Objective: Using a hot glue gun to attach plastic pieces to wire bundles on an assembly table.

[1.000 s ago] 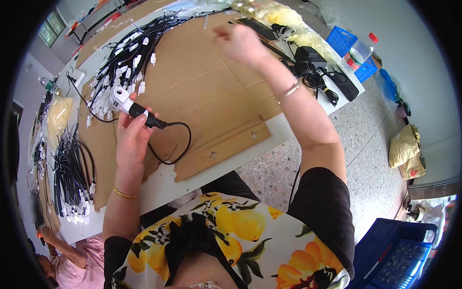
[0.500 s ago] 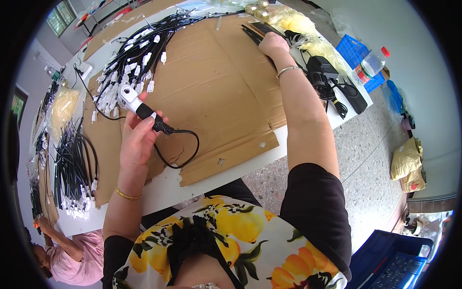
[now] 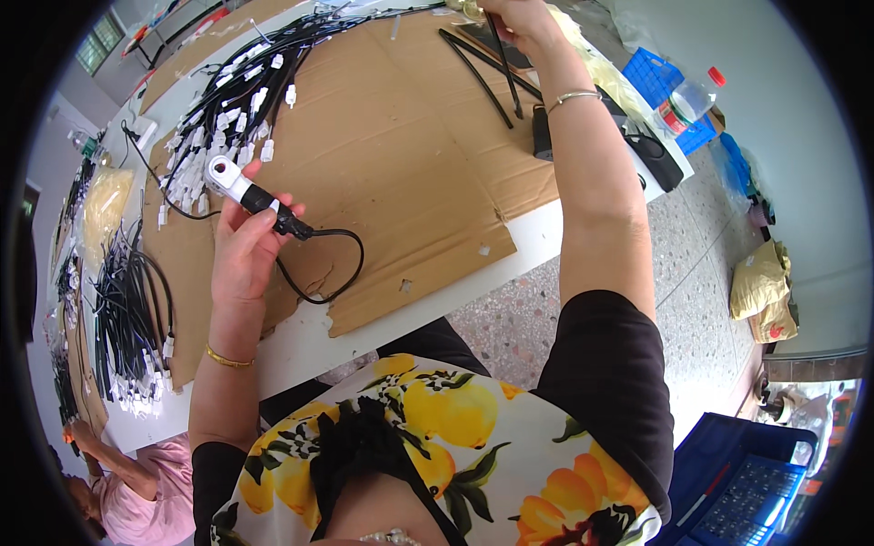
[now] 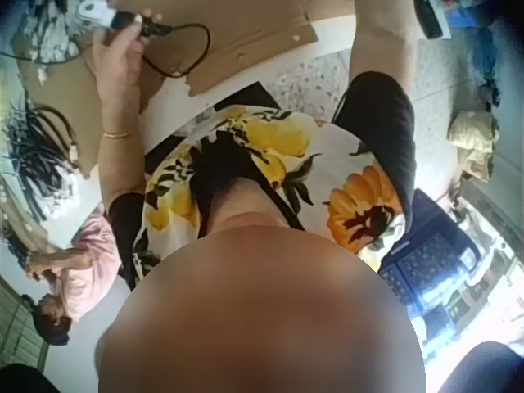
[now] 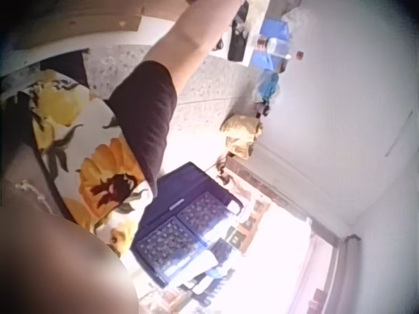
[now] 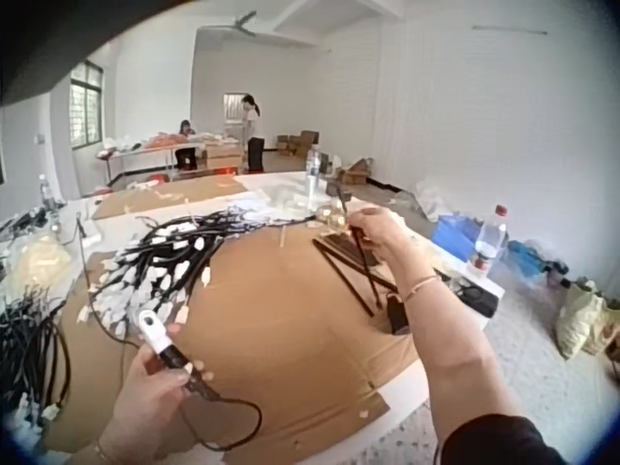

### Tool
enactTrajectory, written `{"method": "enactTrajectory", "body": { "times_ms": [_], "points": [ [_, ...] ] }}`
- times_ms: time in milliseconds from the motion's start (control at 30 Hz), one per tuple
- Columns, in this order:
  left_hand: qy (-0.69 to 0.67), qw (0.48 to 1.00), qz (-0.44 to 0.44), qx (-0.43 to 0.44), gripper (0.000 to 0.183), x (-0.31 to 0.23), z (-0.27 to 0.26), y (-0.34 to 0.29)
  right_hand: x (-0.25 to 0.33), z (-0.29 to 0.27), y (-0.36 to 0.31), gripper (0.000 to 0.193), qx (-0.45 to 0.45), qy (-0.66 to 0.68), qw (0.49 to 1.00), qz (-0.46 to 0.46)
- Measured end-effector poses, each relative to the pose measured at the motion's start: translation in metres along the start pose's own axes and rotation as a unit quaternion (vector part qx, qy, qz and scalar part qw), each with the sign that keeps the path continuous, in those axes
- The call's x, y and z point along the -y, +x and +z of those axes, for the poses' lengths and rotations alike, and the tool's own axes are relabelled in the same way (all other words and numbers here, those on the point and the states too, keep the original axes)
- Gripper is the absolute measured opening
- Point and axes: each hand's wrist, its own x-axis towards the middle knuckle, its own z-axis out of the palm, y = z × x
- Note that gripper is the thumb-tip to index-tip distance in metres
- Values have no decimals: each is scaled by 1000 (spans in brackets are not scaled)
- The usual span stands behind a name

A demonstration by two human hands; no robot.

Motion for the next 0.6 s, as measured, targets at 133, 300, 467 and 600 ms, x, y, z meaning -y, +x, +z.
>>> {"method": "enactTrajectory", "body": {
  "times_ms": [133,300,467,600],
  "points": [
    [11,1000,-5,-12,56,1,-1,-1,-1,6,24,13,2,127,992,19],
    [8,1000,-8,-3,56,1,1,-1,51,17,-46,9,167,303,938,-9],
    [-9,1000,16,-15,57,2,-5,1,68,36,-68,13,117,279,953,-29],
    [-7,1000,17,9,59,-1,-8,1,100,57,-108,16,91,356,929,-33]
  ]
}}
